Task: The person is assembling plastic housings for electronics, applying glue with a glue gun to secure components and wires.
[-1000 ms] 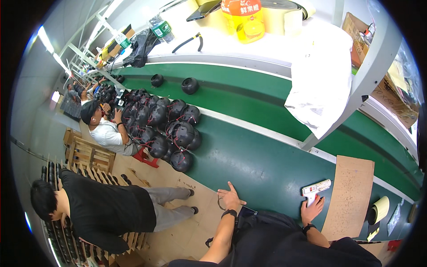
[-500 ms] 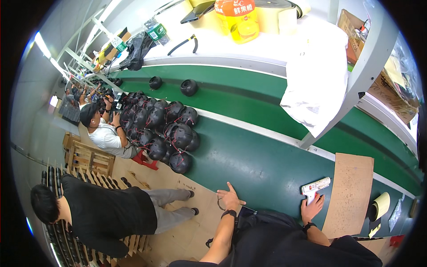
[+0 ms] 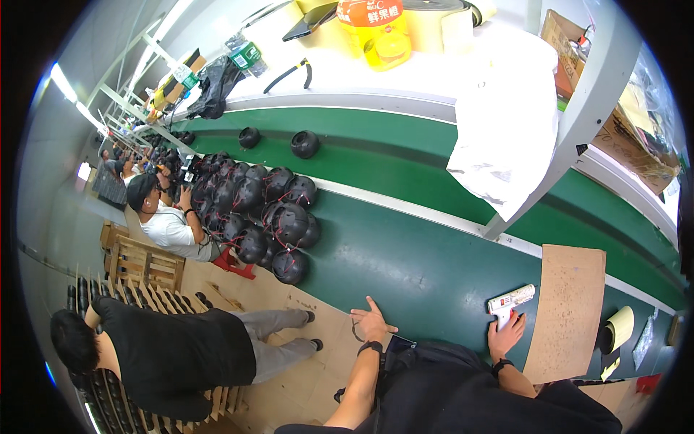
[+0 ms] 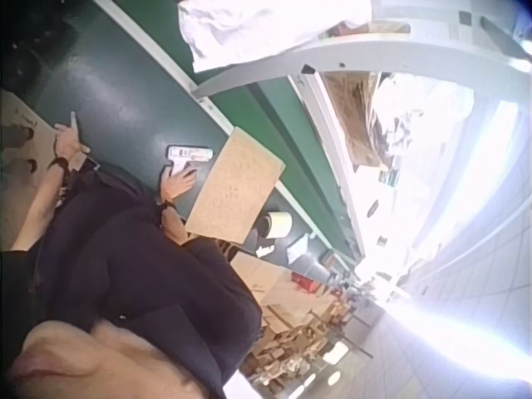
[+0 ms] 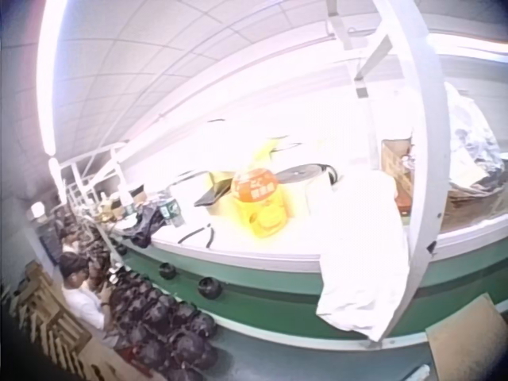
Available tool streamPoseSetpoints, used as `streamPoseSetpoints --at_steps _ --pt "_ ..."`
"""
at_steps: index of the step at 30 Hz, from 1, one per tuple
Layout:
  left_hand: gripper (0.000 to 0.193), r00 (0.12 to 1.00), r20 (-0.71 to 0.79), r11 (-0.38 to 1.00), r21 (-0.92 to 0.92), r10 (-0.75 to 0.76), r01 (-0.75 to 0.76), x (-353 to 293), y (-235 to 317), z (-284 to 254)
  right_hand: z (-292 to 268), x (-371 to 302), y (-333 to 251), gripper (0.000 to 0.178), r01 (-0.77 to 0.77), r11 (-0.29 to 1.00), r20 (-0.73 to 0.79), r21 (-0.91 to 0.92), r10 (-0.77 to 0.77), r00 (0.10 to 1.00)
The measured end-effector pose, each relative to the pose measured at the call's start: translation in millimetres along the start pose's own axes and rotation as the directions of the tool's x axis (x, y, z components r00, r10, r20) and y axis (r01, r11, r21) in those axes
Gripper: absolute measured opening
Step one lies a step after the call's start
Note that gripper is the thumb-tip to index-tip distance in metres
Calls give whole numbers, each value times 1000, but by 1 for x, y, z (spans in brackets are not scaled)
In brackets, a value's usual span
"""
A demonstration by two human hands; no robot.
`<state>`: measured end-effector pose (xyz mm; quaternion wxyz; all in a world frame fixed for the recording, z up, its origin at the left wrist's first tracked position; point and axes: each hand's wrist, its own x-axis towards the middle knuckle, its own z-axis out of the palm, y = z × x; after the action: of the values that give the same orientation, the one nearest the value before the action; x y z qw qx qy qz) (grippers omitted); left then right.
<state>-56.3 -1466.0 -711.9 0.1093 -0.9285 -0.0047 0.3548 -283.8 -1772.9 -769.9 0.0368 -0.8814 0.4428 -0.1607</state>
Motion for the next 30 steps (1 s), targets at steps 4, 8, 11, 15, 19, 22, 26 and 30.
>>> streamPoseSetpoints --at_steps 4,8,11,15,19,22,26,30 --pt "154 1000 11 999 -44 19 -19 -3 5 -4 -16 4 0 71 -27 991 88 131 15 996" --pt "155 1000 -13 995 -100 -6 5 2 -5 4 -16 8 -11 66 -31 991 29 129 27 999" --pt "156 1000 -3 991 -135 18 -19 6 -5 2 -8 11 -9 68 -36 989 19 141 34 999" --pt "157 1000 2 990 -136 -27 27 10 5 2 -6 9 -4 73 -67 995 12 79 66 998" --pt "158 1000 -19 995 -104 -14 12 6 10 2 -6 7 3 72 -100 992 32 73 98 995" --pt "158 1000 -5 997 -76 -18 18 8 13 -1 -6 9 2 72 -110 991 41 70 107 993" --pt "160 1000 -19 998 -50 -25 24 7 7 -8 -4 13 -7 70 -89 994 29 63 87 996" --pt "161 978 -203 998 -32 54 -62 -2 -16 12 -23 15 -17 64 -70 979 81 190 56 995"
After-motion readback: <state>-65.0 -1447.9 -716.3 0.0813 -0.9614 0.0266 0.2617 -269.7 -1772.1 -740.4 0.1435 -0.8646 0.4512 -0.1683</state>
